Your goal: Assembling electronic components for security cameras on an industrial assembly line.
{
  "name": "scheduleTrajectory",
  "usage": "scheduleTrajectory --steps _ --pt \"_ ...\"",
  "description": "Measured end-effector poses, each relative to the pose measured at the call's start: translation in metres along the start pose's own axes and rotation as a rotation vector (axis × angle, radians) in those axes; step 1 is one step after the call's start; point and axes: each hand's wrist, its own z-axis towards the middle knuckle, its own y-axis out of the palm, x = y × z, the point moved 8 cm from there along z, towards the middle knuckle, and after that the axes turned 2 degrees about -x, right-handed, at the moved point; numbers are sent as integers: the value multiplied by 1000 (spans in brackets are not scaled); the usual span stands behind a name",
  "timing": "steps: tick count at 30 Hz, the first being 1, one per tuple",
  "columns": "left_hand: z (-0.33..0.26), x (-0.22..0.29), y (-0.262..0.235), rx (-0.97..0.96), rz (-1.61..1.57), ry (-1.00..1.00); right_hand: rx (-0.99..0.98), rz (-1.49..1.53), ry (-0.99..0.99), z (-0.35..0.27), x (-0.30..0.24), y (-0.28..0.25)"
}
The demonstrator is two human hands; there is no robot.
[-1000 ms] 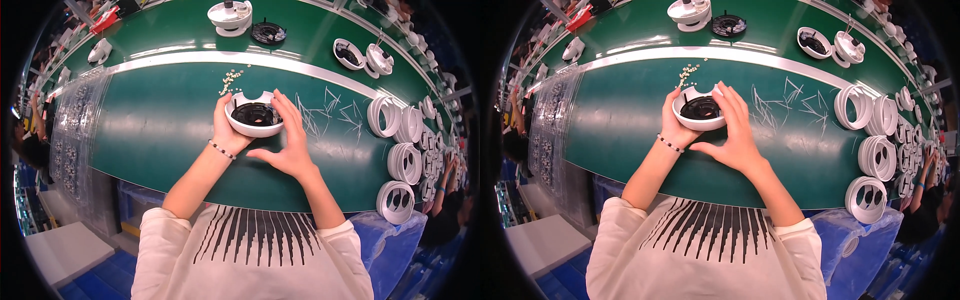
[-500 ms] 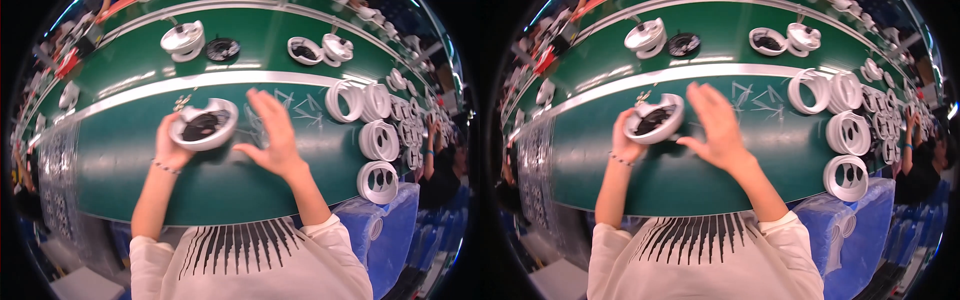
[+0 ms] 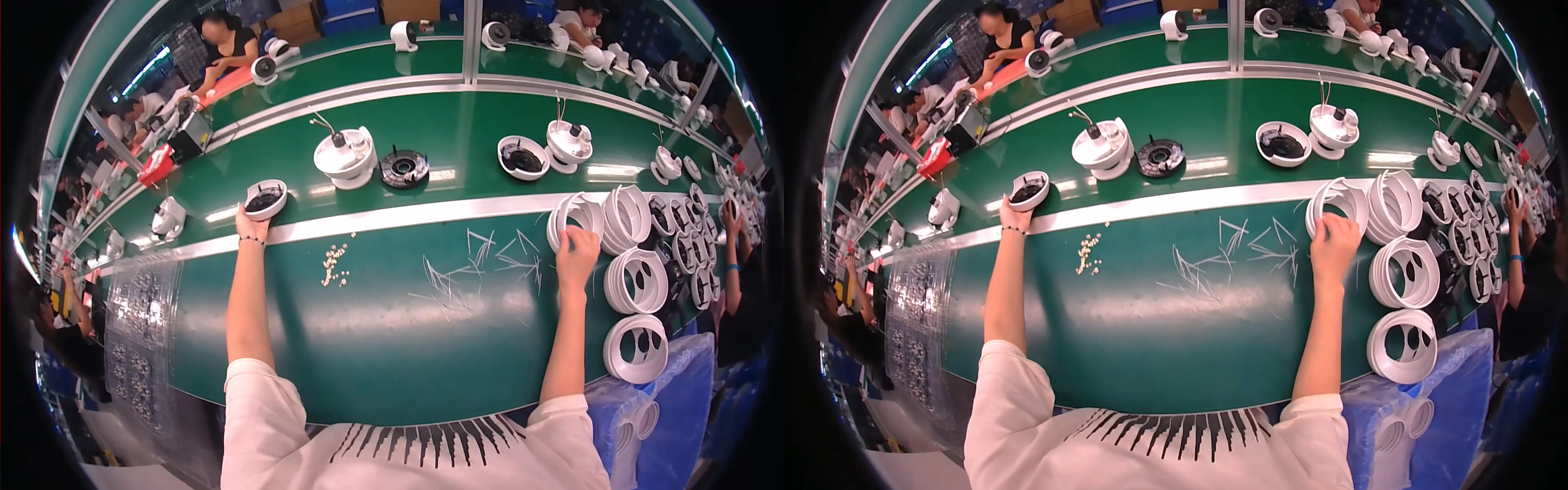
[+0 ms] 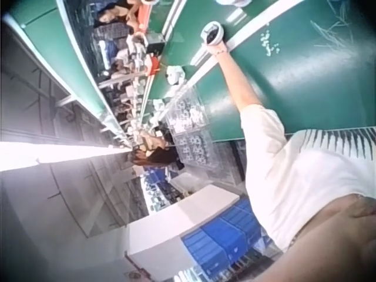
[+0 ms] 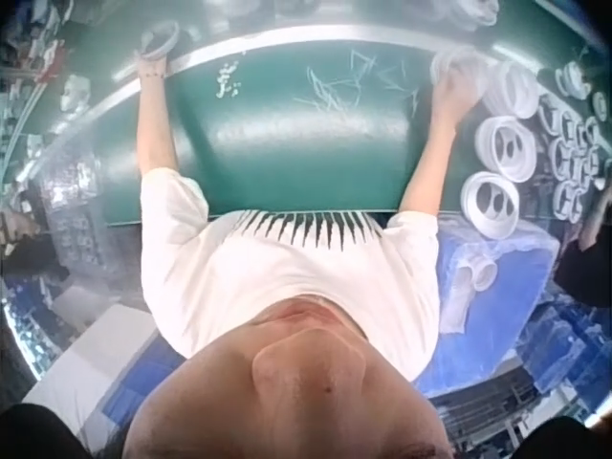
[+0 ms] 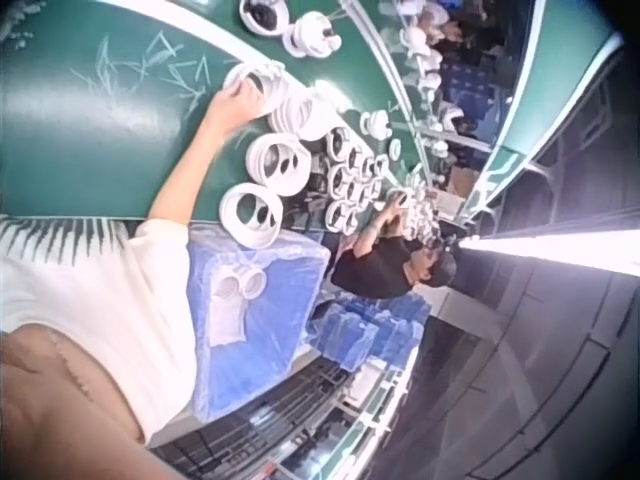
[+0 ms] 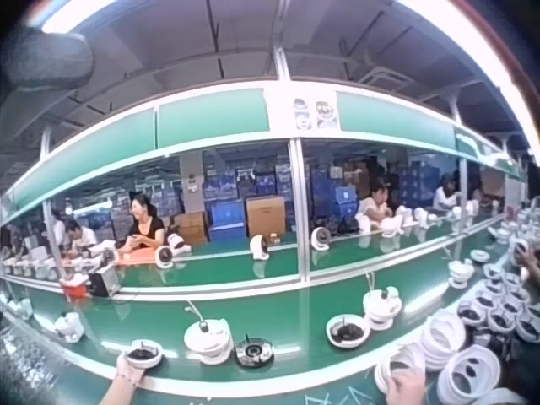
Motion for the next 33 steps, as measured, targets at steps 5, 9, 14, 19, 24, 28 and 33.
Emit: scheduleTrajectory --steps 5,9,14,19,24,28,33 --pt "8 28 7 303 400 182 188 32 42 3 -10 -51" --pt "-127 42 204 40 1300 1566 249 186 -95 10 -61 -74" --pt "-186 -142 334 -1178 1492 1169 -62 547 -247 0 -114 -47" --pt "-78 -247 336 -835 2366 493 -189 652 -343 -18 -132 -36" --pt "-108 -240 346 -940 2311 531 -228 726 -439 -30 -154 -46" --pt "-170 -184 354 -1037 1769 793 -279 827 -545 -46 -186 -55" --pt "-207 -104 296 -920 1279 481 -532 1018 -811 -107 -261 -68"
